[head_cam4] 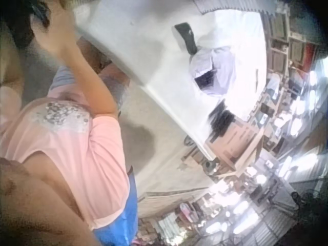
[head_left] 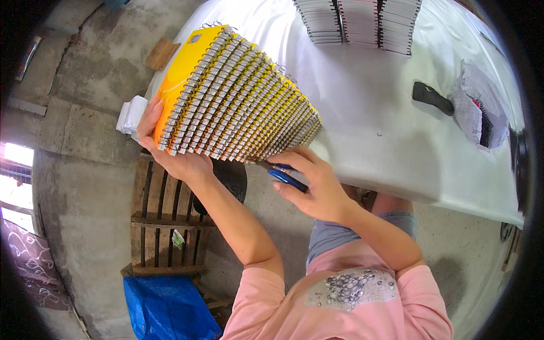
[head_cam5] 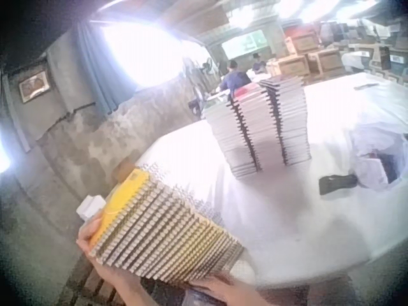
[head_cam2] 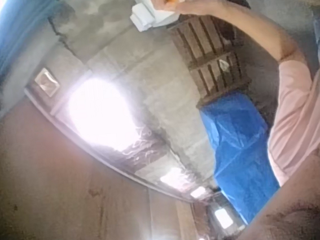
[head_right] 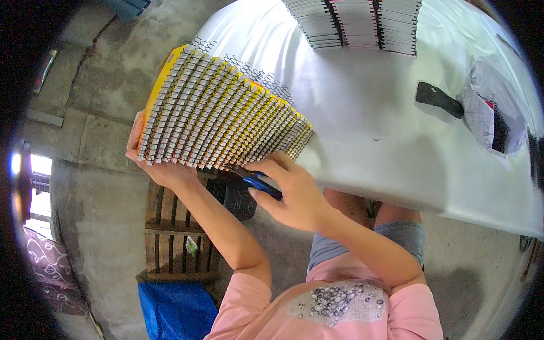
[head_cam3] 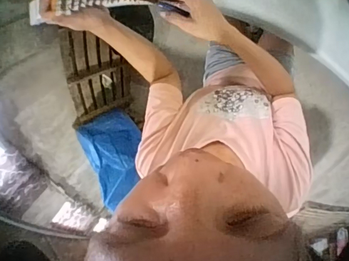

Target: The person trims the ends of metal spiral bindings on a stack of notebooks using pliers.

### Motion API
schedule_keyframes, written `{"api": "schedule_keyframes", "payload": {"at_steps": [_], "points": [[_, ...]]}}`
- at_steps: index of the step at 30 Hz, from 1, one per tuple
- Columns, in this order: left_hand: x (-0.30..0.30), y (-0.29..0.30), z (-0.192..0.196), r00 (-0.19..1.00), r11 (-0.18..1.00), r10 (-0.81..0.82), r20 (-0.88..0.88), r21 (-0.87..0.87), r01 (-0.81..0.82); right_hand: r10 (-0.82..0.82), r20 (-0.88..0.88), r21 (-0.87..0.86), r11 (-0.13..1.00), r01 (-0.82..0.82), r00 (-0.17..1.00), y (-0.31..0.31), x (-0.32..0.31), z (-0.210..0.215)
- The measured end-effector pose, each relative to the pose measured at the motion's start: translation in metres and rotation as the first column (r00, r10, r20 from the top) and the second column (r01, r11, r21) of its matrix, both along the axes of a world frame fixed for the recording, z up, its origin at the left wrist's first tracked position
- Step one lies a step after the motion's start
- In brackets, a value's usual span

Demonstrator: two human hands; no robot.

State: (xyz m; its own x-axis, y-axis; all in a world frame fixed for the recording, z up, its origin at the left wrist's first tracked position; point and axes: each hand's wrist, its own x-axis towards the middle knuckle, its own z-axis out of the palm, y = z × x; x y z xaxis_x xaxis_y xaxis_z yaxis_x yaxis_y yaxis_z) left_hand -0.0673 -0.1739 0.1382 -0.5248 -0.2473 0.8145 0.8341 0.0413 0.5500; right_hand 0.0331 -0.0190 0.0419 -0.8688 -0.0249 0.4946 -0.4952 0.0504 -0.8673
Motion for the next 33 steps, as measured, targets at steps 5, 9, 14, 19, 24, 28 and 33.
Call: {"api": "schedule_keyframes", "payload": {"at_steps": [5, 9, 14, 19, 24, 28, 33], "points": [[-0.002, -0.004, 0.000, 0.999, 0.999, -0.046, -0.001, 0.013, 0.046, -0.219, -0.258, 0.360, 0.882, 0.305, 0.941, 0.006, 0.006, 0.009], [-0.005, -0.008, -0.002, 1.000, 1.000, 0.014, -0.006, 0.007, -0.014, -0.212, -0.356, 0.472, 0.800, 0.371, 0.910, 0.004, 0.003, 0.006], [-0.004, -0.005, -0.003, 1.000, 0.999, 0.029, 0.001, 0.020, -0.029, 0.022, 0.024, 0.254, 0.967, -0.027, 0.999, 0.002, 0.004, -0.001], [-0.003, -0.005, -0.001, 1.000, 1.000, 0.007, -0.006, 0.023, -0.007, 0.193, 0.217, -0.056, 0.981, -0.185, 0.957, -0.001, 0.015, -0.014], [-0.001, -0.002, -0.001, 0.999, 0.999, -0.039, 0.012, 0.004, 0.039, -0.259, -0.335, 0.423, 0.818, 0.390, 0.906, 0.005, 0.014, -0.007], [-0.002, -0.003, -0.001, 1.000, 1.000, 0.013, 0.020, 0.023, -0.014, -0.288, -0.467, 0.456, 0.731, 0.507, 0.836, 0.001, 0.005, -0.005], [-0.005, -0.007, -0.002, 1.000, 1.000, -0.012, 0.000, 0.025, 0.012, -0.316, -0.555, 0.441, 0.672, 0.595, 0.769, 0.001, -0.003, -0.009]]}}
